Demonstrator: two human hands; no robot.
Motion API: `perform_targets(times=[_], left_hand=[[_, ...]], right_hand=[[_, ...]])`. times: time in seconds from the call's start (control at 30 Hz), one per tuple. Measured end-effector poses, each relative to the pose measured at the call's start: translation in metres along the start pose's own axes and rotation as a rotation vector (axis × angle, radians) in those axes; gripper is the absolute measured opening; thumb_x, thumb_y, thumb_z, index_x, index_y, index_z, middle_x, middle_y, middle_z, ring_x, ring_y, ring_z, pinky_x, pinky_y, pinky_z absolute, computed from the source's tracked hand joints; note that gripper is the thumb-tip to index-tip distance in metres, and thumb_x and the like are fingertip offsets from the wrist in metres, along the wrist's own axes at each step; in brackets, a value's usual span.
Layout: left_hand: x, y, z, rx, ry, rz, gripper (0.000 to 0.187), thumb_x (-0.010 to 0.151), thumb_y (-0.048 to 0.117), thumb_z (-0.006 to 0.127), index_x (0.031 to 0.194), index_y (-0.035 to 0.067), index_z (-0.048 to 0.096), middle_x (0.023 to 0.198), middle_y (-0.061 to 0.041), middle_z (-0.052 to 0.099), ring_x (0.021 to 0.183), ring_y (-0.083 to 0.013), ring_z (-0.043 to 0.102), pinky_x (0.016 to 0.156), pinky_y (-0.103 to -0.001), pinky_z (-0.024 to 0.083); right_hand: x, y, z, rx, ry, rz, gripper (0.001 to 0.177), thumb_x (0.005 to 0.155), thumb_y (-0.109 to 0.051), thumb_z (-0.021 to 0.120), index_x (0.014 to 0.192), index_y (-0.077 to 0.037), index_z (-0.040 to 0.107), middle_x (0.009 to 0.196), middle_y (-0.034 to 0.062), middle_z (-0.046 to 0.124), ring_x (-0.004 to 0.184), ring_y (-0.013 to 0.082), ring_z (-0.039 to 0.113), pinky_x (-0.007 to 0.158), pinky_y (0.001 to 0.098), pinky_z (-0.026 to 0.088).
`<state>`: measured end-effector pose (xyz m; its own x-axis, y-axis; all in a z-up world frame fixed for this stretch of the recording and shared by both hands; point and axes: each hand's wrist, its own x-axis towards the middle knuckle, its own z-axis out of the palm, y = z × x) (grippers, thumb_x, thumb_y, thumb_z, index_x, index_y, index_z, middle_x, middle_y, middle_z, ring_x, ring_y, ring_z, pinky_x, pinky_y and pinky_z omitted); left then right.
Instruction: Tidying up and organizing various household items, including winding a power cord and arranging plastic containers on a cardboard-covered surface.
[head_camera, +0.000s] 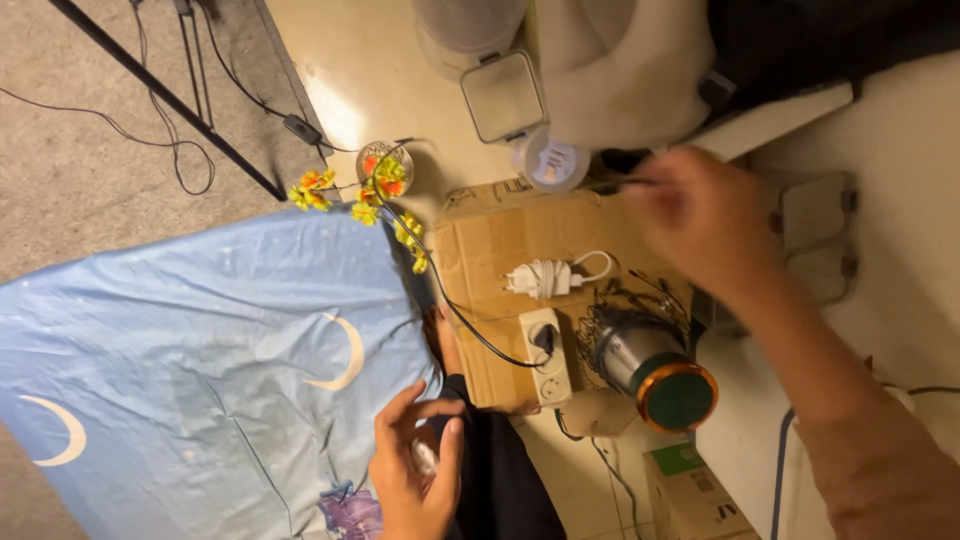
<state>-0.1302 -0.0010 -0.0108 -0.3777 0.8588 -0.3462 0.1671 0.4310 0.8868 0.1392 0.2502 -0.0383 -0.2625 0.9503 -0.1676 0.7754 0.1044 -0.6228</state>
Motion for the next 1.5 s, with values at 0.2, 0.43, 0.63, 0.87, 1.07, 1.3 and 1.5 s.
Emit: perform_targets(times=[0.2, 0.43, 0.63, 0.87, 1.07, 1.3, 1.5], left_hand=[[0.008, -0.033, -0.035, -0.006, 0.196, 0.0, 0.053, 0.083, -0.006, 0.072, 0.133, 0.0, 0.053, 0.087, -0.01, 0.079, 0.047, 0.0003, 0.041, 0.046, -0.016, 0.031], [-0.016, -0.181, -0.142, -0.031, 0.303, -0.001, 0.062, 0.079, -0.004, 0.072, 0.134, 0.003, 0.045, 0.08, -0.015, 0.077, 0.037, 0.0013, 0.044, 0.038, -0.013, 0.033], [-0.046, -0.259, -0.202, 0.165, 0.313, -0.067, 0.06, 0.081, -0.001, 0.069, 0.135, 0.002, 0.044, 0.078, -0.014, 0.076, 0.036, 0.0044, 0.036, 0.041, -0.014, 0.038], [-0.047, -0.246, -0.175, 0.087, 0.267, -0.059, 0.061, 0.082, 0.0, 0.07, 0.136, 0.001, 0.042, 0.079, -0.014, 0.077, 0.04, 0.0025, 0.046, 0.044, -0.016, 0.045], [-0.046, -0.223, -0.162, -0.041, 0.169, -0.013, 0.063, 0.085, 0.0, 0.071, 0.139, 0.001, 0.039, 0.081, -0.014, 0.077, 0.046, -0.0016, 0.062, 0.049, -0.02, 0.056], [-0.049, -0.236, -0.163, 0.005, 0.171, 0.021, 0.063, 0.083, 0.0, 0.071, 0.138, 0.0, 0.04, 0.081, -0.015, 0.078, 0.044, -0.0014, 0.057, 0.048, -0.019, 0.053], [-0.079, -0.254, -0.164, 0.036, 0.2, -0.032, 0.063, 0.082, 0.0, 0.071, 0.138, 0.0, 0.041, 0.08, -0.016, 0.078, 0.043, -0.0013, 0.053, 0.048, -0.019, 0.051]], right_hand=[[0.11, 0.003, 0.213, 0.112, -0.111, -0.104, 0.08, 0.087, -0.031, 0.086, 0.145, 0.0, 0.04, 0.14, 0.0273, 0.049, 0.131, 0.0415, 0.048, 0.108, 0.0477, 0.042], [0.187, 0.036, 0.307, -0.2, 0.034, 0.49, 0.129, 0.069, -0.046, 0.097, 0.156, -0.004, 0.01, 0.155, 0.0365, 0.014, 0.143, 0.055, 0.018, 0.112, 0.0612, 0.026], [0.197, 0.054, 0.321, -0.309, -0.028, 0.646, 0.145, 0.06, -0.047, 0.101, 0.159, -0.016, 0.0, 0.162, 0.0361, 0.011, 0.147, 0.0519, 0.017, 0.118, 0.0618, 0.021], [0.19, 0.04, 0.314, -0.461, -0.115, 0.548, 0.151, 0.055, -0.05, 0.1, 0.162, -0.016, -0.001, 0.15, 0.0324, 0.035, 0.138, 0.0466, 0.031, 0.116, 0.0576, 0.027], [0.173, 0.034, 0.319, -0.497, -0.1, 0.442, 0.154, 0.049, -0.05, 0.101, 0.159, -0.016, -0.001, 0.147, 0.0322, 0.03, 0.135, 0.0473, 0.03, 0.109, 0.0562, 0.029], [0.167, 0.037, 0.317, -0.397, -0.166, 0.456, 0.152, 0.054, -0.042, 0.101, 0.162, -0.024, -0.004, 0.154, 0.0256, 0.022, 0.135, 0.0462, 0.031, 0.108, 0.0578, 0.034], [0.169, 0.05, 0.334, -0.436, -0.192, 0.427, 0.151, 0.052, -0.041, 0.102, 0.161, -0.03, -0.002, 0.157, 0.0191, 0.019, 0.138, 0.0467, 0.031, 0.101, 0.0667, 0.043]])
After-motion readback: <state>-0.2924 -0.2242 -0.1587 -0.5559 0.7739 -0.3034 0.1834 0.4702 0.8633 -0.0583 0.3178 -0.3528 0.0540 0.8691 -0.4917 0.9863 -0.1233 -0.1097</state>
